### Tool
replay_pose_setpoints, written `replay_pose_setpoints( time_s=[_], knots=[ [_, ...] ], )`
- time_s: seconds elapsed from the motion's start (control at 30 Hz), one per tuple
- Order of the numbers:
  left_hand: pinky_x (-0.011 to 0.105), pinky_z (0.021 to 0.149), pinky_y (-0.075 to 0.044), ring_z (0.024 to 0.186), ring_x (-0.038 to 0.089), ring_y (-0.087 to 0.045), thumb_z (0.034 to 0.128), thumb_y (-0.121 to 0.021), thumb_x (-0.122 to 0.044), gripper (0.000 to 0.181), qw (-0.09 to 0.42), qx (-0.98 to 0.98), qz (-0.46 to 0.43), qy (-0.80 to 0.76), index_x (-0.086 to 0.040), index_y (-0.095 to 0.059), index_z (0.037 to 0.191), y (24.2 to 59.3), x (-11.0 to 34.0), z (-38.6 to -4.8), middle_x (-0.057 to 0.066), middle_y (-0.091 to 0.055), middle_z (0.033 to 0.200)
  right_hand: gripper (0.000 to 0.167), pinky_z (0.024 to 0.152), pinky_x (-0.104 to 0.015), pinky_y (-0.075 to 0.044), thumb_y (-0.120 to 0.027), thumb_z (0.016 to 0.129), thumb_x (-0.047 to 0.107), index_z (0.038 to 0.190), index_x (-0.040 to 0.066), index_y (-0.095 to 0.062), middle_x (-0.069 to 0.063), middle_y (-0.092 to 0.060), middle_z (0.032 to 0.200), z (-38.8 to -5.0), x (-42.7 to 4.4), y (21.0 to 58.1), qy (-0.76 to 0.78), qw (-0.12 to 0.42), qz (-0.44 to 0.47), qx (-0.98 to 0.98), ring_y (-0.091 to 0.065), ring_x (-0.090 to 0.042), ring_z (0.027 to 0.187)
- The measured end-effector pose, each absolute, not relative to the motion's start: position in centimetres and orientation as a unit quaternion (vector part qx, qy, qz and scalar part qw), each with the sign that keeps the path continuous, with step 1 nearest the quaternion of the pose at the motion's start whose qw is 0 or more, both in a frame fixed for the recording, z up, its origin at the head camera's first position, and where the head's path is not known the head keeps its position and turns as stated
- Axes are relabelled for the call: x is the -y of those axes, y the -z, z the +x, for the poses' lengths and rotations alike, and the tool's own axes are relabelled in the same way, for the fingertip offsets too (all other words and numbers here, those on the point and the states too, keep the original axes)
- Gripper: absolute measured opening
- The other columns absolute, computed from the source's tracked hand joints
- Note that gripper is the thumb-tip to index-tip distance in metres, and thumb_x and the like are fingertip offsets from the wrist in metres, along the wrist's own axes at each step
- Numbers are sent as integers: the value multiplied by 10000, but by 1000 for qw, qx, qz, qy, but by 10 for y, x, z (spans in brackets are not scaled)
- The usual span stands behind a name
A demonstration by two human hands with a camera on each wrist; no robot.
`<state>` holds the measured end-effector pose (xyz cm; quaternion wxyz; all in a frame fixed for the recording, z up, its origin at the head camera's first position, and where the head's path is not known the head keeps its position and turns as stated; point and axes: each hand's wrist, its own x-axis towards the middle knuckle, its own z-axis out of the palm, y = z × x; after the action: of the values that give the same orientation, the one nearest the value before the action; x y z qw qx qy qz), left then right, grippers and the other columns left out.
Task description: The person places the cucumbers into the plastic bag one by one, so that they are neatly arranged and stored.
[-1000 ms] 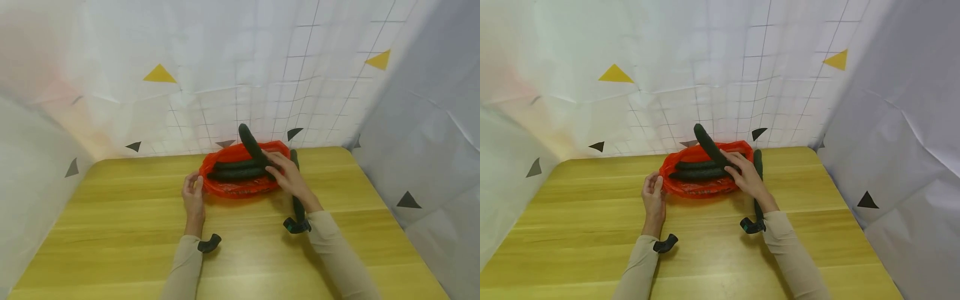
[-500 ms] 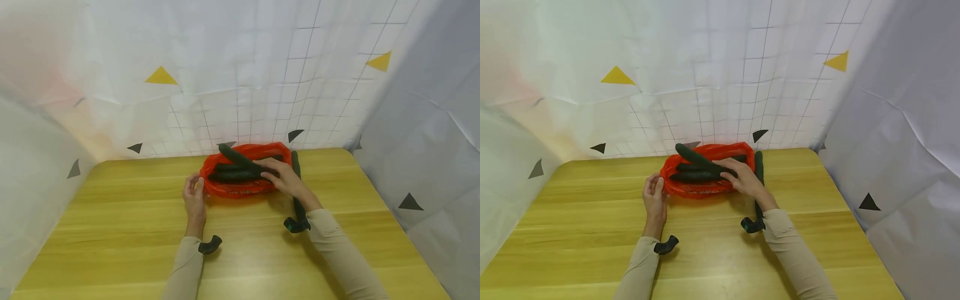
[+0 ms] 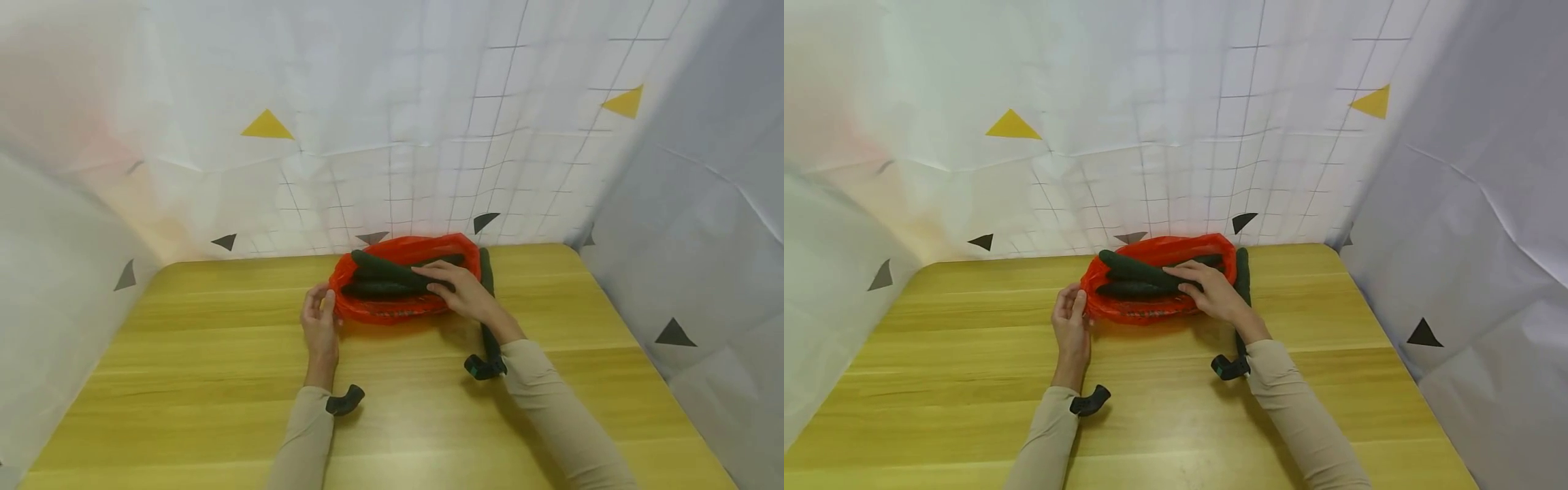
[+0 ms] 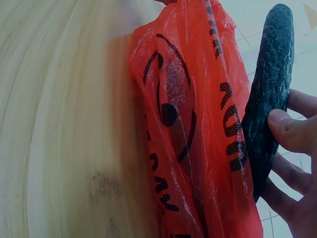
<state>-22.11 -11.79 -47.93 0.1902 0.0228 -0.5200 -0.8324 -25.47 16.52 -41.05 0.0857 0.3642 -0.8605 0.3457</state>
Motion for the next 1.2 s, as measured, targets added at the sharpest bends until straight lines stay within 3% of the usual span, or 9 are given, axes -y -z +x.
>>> replay_pose_setpoints(
  time_s=[0.43,0.73,1.0,1.2],
  knots=[
    [184,429,-388,552,81,-450,902,-638,-205,294,195,517,13,834,-48,-566,1140,479,117,-221,-5,-566,972,412,833,-365,-513,-610,908,93,1310,172,-570,-62,-615,1202,-255,-165,415,-293,106,390,866,-616,-203,1021],
    [177,432,-385,598,83,-467,902,-640,-211,282,196,515,12,835,-65,-568,1132,480,119,-221,-7,-570,980,380,878,-407,-500,-604,912,99,1278,205,-601,-76,-619,1197,-258,-165,422,-269,76,385,880,-606,-240,1041],
    [193,432,-378,575,89,-449,897,-648,-207,294,195,514,6,836,-57,-572,1139,481,119,-221,-7,-568,972,359,853,-392,-499,-609,906,78,1254,167,-619,-66,-624,1202,-256,-161,424,-268,58,394,877,-598,-221,1043],
    [189,435,-374,590,85,-455,898,-647,-227,333,192,517,8,834,-40,-552,1157,479,119,-220,-5,-555,983,335,936,-420,-469,-625,899,88,1223,171,-625,-31,-630,1195,-256,-160,424,-276,42,377,883,-580,-227,1101]
  ],
)
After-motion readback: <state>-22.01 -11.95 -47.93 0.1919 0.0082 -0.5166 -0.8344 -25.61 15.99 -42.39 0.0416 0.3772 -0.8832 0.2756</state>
